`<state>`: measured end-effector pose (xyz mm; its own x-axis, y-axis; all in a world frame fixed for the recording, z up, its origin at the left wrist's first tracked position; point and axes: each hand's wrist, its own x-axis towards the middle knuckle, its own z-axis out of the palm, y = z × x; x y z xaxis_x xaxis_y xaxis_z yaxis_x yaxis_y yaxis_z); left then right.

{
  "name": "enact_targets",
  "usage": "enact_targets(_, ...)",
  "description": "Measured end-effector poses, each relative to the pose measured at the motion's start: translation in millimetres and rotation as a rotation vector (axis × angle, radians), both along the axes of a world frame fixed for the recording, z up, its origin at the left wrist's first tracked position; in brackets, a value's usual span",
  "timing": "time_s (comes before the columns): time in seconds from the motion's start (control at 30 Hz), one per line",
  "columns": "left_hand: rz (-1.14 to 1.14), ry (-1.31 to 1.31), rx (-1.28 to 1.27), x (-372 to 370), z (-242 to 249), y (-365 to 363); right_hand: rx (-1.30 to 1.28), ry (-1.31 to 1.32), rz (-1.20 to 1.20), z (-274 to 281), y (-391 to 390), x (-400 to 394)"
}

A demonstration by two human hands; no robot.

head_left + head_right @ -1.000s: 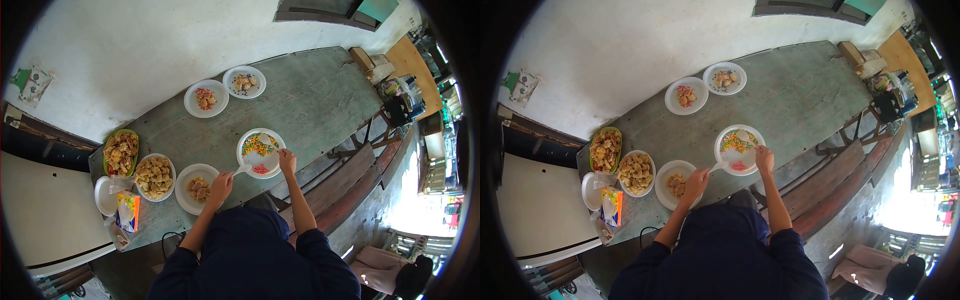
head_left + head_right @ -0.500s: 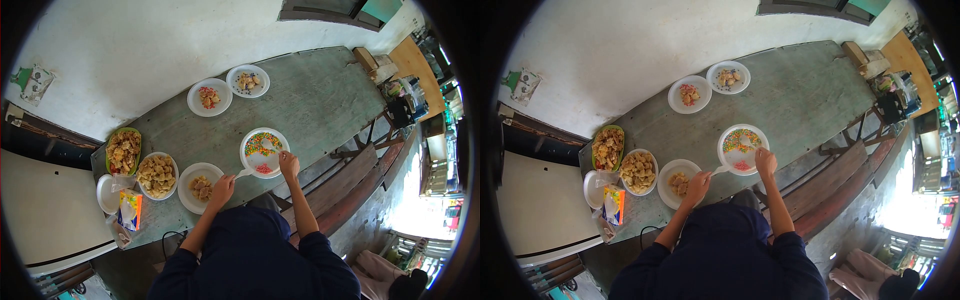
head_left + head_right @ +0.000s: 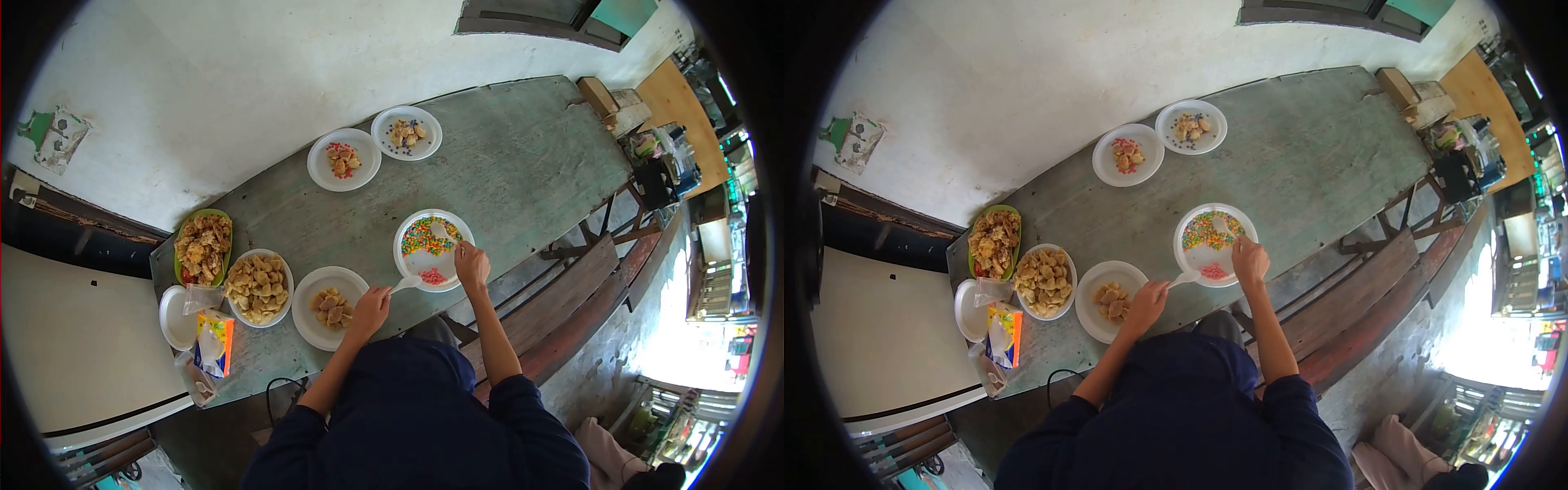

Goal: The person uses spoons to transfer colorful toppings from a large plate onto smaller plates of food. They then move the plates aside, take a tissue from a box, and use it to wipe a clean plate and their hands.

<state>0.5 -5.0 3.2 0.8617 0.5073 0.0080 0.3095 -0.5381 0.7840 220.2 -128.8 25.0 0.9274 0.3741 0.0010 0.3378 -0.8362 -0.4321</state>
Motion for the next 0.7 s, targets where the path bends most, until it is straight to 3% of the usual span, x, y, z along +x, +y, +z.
enact_targets(0.43,0.029,0.034,-0.036,-2,7,4,0.160,0.118,-0.044,-13,-10,3)
enact_targets(0.7,0.008,0.015,-0.025,2,2,2,0.112,-0.031,0.008,0,-10,1)
